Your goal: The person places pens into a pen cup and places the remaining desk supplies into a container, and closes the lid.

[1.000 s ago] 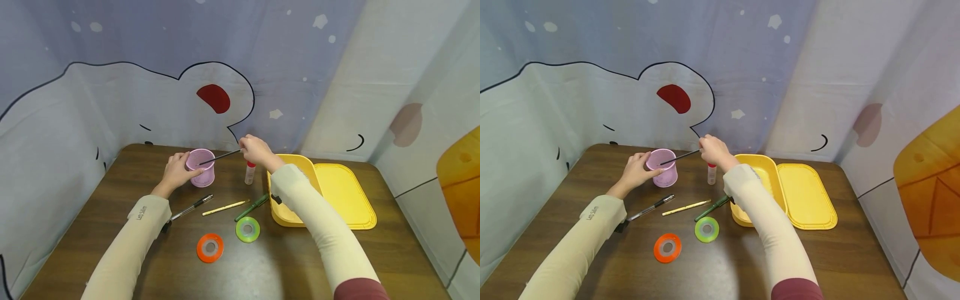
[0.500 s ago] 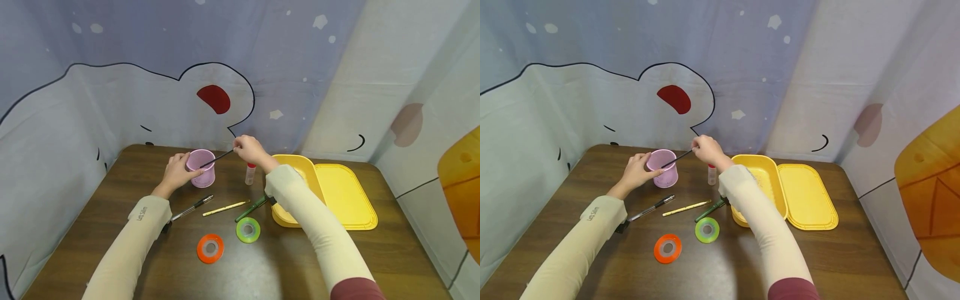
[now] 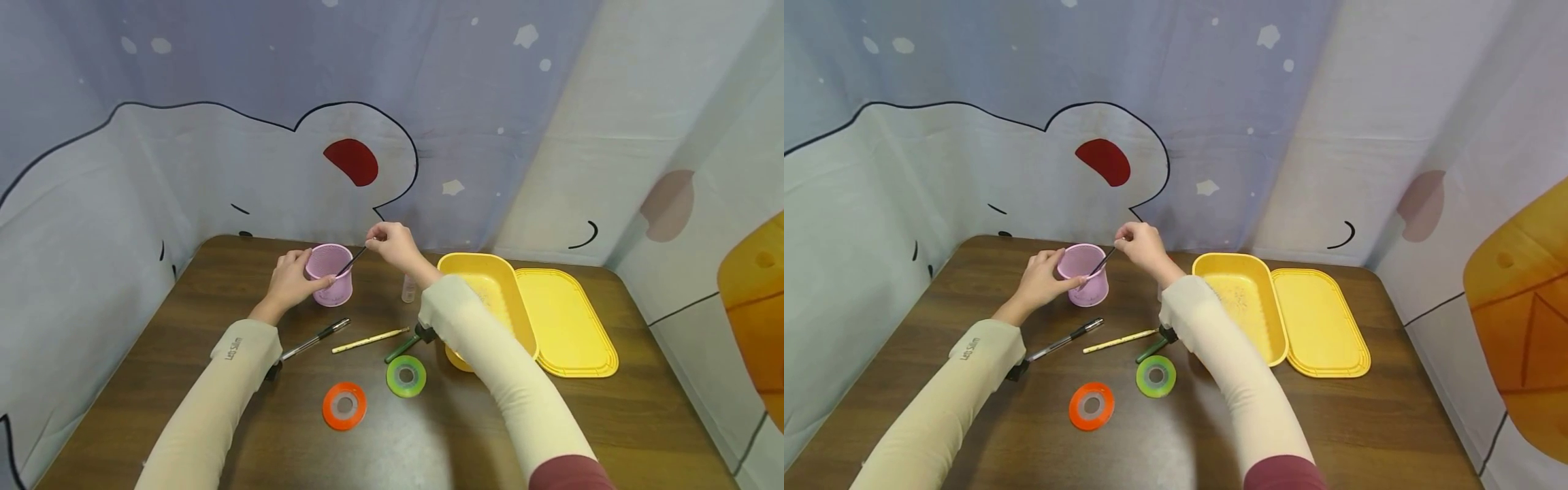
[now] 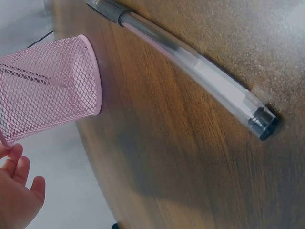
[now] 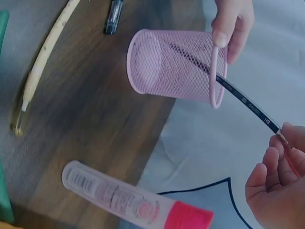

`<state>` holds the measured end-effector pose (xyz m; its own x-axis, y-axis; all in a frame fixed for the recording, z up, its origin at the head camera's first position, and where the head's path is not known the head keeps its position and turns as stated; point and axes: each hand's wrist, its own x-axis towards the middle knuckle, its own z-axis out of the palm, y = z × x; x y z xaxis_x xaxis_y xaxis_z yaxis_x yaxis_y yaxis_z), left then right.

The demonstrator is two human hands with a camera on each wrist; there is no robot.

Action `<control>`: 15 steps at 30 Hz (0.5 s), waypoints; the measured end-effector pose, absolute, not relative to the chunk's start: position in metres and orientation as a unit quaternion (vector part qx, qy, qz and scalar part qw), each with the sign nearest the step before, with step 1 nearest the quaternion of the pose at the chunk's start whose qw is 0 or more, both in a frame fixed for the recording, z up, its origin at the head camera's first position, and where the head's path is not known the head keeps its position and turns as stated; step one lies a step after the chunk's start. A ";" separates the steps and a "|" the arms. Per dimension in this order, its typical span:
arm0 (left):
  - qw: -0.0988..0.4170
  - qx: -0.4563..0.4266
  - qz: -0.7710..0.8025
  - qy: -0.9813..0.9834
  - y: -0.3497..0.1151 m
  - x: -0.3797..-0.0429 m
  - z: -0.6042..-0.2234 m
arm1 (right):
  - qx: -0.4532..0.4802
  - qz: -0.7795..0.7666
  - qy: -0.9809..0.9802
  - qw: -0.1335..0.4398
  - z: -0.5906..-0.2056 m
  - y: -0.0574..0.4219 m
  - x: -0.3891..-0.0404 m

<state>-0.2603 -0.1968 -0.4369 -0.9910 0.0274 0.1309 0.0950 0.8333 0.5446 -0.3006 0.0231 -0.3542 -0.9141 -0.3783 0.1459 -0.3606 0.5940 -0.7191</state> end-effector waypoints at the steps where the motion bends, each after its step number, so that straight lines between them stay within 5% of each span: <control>1: 0.058 -0.032 -0.289 -0.955 -0.197 -0.260 -0.437 | -0.205 -0.403 0.892 0.008 -0.355 0.022 -0.300; 15: 0.060 -0.030 -0.294 -0.954 -0.194 -0.259 -0.436 | -0.190 -0.411 0.891 0.011 -0.364 0.017 -0.297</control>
